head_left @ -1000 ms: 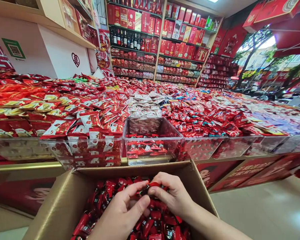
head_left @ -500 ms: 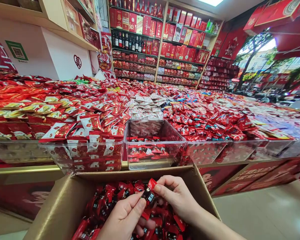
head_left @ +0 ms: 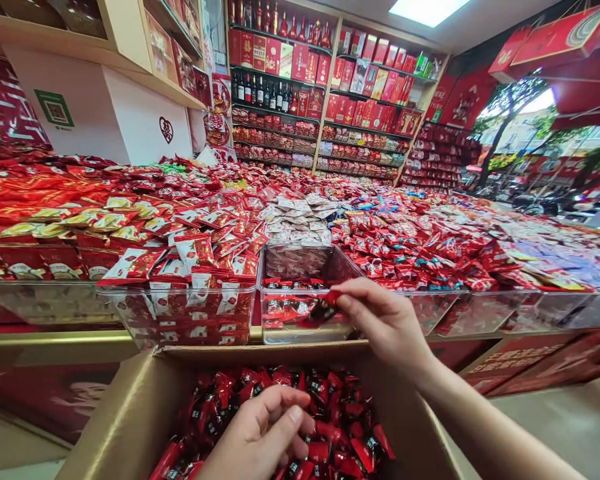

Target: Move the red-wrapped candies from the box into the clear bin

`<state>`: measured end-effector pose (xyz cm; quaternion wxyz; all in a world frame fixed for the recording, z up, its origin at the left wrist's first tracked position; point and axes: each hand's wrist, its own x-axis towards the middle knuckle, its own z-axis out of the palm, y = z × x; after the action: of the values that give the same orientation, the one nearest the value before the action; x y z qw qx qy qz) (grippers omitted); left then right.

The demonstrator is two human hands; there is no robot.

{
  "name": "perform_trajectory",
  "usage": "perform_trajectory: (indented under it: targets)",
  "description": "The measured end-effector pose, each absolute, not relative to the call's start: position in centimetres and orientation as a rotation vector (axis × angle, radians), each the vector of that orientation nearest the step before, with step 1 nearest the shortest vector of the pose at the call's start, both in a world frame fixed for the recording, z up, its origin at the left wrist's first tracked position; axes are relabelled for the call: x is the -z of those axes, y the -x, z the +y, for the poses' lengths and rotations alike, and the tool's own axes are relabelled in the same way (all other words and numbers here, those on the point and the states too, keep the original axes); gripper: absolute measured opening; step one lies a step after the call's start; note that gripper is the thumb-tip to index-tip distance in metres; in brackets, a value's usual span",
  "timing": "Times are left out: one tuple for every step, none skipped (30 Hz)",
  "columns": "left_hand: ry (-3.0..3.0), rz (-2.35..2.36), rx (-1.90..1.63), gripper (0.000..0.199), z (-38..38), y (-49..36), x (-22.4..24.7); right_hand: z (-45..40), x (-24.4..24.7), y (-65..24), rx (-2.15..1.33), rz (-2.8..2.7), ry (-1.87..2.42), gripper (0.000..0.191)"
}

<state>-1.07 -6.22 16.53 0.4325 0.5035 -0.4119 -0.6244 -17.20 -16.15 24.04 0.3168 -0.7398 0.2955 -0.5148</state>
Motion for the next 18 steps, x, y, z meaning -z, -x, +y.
perform_trajectory:
  targets:
    - [-1.263, -1.055, 1.570, 0.030, -6.1, 1.1, -16.5, -17.1, -25.0, 17.1, 1.417, 0.791, 1.989, 0.013]
    - [-1.264, -1.081, 1.584, 0.028, -6.0, 1.2, -16.4, -18.1, -25.8, 16.8, 1.458, 0.813, 2.019, 0.013]
    - [-1.259, -1.105, 1.595, 0.027, -5.9, 1.3, -16.3, -19.0, -26.6, 16.5, 1.464, 0.844, 2.042, 0.014]
    - [-1.258, -1.131, 1.603, 0.027, -5.9, 1.4, -16.3, -20.0, -27.3, 16.0, 1.414, 0.876, 2.073, 0.016]
    - [-1.266, -1.159, 1.608, 0.026, -5.8, 1.4, -16.3, -20.9, -27.7, 15.5, 1.311, 0.903, 2.109, 0.017]
    - [-1.281, -1.187, 1.610, 0.026, -5.8, 1.5, -16.2, -21.8, -28.0, 14.9, 1.177, 0.913, 2.141, 0.017]
    - [-1.297, -1.211, 1.611, 0.026, -5.8, 1.5, -16.2, -22.6, -28.2, 14.2, 1.026, 0.908, 2.162, 0.017]
    - [-1.313, -1.233, 1.611, 0.025, -5.8, 1.4, -16.2, -23.4, -28.1, 13.6, 0.859, 0.889, 2.170, 0.016]
    - [-1.326, -1.252, 1.610, 0.025, -5.8, 1.4, -16.2, -24.2, -27.9, 12.9, 0.687, 0.859, 2.172, 0.014]
    - [-1.333, -1.274, 1.608, 0.025, -5.8, 1.3, -16.1, -24.9, -27.6, 12.3, 0.528, 0.829, 2.167, 0.012]
    - [-1.339, -1.297, 1.604, 0.024, -5.9, 1.3, -16.1, -25.5, -27.3, 11.8, 0.383, 0.813, 2.145, 0.010]
    - [-1.353, -1.324, 1.600, 0.024, -5.9, 1.2, -16.0, -26.1, -26.9, 11.3, 0.247, 0.811, 2.107, 0.009]
    - [-1.376, -1.357, 1.590, 0.024, -6.0, 1.2, -15.9, -26.6, -26.5, 10.8, 0.134, 0.821, 2.062, 0.009]
    - [-1.402, -1.394, 1.578, 0.024, -6.0, 1.2, -15.8, -26.9, -26.1, 10.4, 0.048, 0.838, 2.012, 0.010]
    - [-1.429, -1.434, 1.565, 0.024, -6.0, 1.1, -15.7, -27.2, -25.8, 10.0, -0.018, 0.856, 1.963, 0.011]
    - [-1.458, -1.475, 1.548, 0.024, -6.1, 1.1, -15.6, -27.4, -25.5, 9.6, -0.079, 0.867, 1.921, 0.013]
    - [-1.477, -1.515, 1.526, 0.024, -6.1, 1.1, -15.6, -27.5, -25.3, 9.4, -0.136, 0.867, 1.892, 0.016]
    - [-1.477, -1.556, 1.508, 0.024, -6.1, 1.0, -15.6, -27.6, -25.2, 9.1, -0.182, 0.861, 1.874, 0.020]
